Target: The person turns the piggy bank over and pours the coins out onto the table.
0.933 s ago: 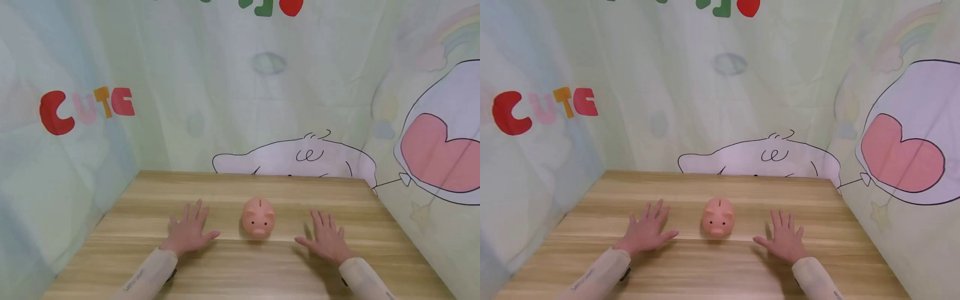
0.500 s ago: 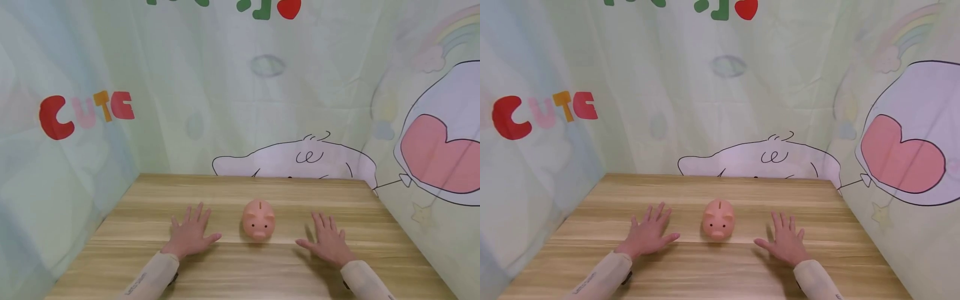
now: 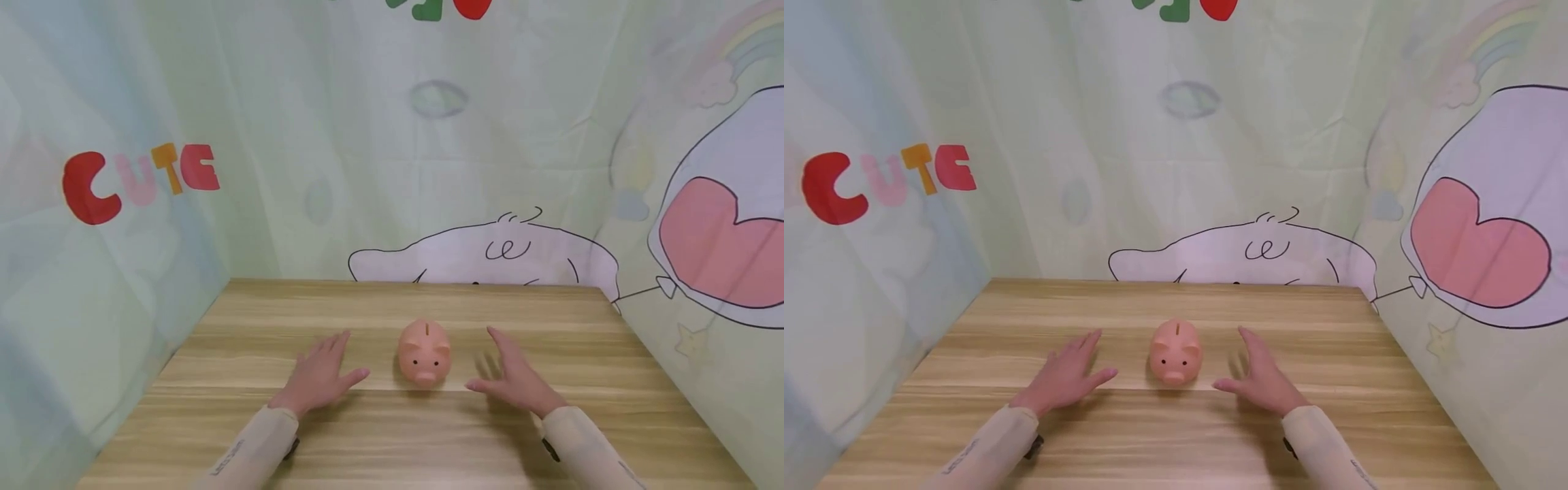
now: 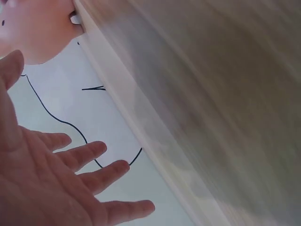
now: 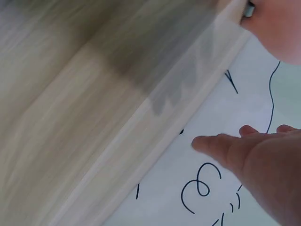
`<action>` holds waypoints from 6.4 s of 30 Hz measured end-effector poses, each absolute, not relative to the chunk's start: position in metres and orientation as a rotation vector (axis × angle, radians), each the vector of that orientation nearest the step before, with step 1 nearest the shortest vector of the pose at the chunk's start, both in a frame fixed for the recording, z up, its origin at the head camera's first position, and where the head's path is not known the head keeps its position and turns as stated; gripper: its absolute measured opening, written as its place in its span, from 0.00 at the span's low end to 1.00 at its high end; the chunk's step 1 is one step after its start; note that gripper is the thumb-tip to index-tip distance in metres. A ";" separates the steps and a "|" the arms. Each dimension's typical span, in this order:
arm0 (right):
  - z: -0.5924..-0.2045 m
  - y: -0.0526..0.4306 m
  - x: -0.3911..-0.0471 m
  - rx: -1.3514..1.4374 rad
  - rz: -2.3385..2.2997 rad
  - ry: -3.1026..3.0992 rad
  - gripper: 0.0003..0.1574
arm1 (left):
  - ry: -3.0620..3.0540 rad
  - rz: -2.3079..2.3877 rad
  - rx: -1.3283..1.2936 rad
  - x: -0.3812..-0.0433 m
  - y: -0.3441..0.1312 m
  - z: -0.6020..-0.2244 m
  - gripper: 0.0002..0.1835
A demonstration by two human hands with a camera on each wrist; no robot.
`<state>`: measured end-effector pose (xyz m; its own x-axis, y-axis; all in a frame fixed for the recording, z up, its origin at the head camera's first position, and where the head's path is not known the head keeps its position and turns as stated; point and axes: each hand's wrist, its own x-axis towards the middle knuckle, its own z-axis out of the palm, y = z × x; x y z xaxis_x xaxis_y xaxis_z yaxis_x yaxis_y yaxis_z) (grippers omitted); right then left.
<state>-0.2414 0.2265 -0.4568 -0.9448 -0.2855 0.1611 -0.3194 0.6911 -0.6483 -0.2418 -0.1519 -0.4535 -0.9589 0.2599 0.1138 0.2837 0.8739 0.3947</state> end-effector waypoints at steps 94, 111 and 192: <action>-0.455 0.125 -0.213 0.314 3.630 -0.720 0.46 | -1.854 -0.792 -0.730 -0.234 -0.053 -0.436 0.07; -0.458 0.116 -0.211 0.265 3.599 -0.678 0.45 | -1.912 -0.792 -0.640 -0.231 -0.048 -0.441 0.04; -0.428 0.164 -0.239 0.480 2.218 -2.570 0.51 | -2.539 -2.204 -0.387 -0.232 -0.078 -0.432 0.49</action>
